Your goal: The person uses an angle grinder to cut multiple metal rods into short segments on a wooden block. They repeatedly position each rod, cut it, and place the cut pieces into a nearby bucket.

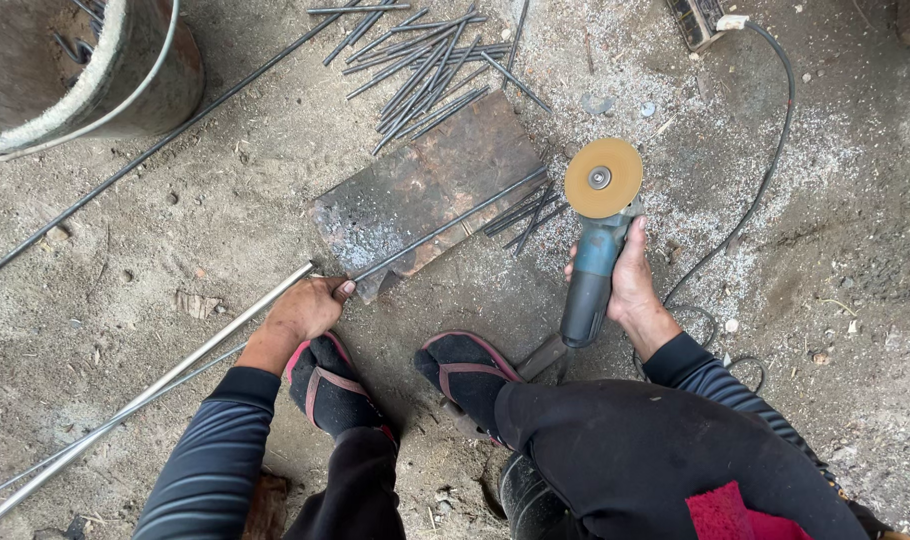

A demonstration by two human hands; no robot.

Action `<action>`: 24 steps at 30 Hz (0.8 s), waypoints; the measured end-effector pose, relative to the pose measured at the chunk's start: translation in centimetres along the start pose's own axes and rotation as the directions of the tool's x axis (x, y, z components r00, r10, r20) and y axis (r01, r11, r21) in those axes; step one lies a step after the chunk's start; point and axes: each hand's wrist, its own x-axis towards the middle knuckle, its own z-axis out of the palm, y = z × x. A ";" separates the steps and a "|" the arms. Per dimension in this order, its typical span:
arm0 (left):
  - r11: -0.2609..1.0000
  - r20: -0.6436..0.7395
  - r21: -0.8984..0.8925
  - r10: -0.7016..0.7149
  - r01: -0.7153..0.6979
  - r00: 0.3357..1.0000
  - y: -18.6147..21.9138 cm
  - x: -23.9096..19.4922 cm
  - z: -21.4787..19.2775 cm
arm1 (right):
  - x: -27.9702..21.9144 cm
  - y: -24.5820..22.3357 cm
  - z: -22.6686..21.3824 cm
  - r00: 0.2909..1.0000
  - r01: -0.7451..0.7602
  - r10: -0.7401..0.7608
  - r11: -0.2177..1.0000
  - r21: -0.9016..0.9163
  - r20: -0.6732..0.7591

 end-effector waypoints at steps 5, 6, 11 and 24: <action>1.000 -0.010 -0.015 0.012 -0.012 1.000 0.2 -0.2 -0.3 | -0.2 -0.2 0.1 1.000 0.030 -0.030 0.998 -0.056 -0.003; 0.999 -0.018 -0.022 0.026 -0.026 1.000 0.1 -0.2 -0.3 | -0.2 -0.3 0.0 0.999 0.050 -0.050 0.993 -0.108 0.007; 0.999 -0.061 -0.013 0.048 -0.049 0.997 -0.3 -0.4 -0.1 | 0.5 1.1 0.3 0.980 0.160 -0.107 0.921 -0.354 0.165; 0.998 0.018 -0.069 0.007 -0.006 1.000 0.3 -1.1 -0.9 | 1.9 4.3 3.4 0.993 0.091 -0.007 0.686 -0.722 0.118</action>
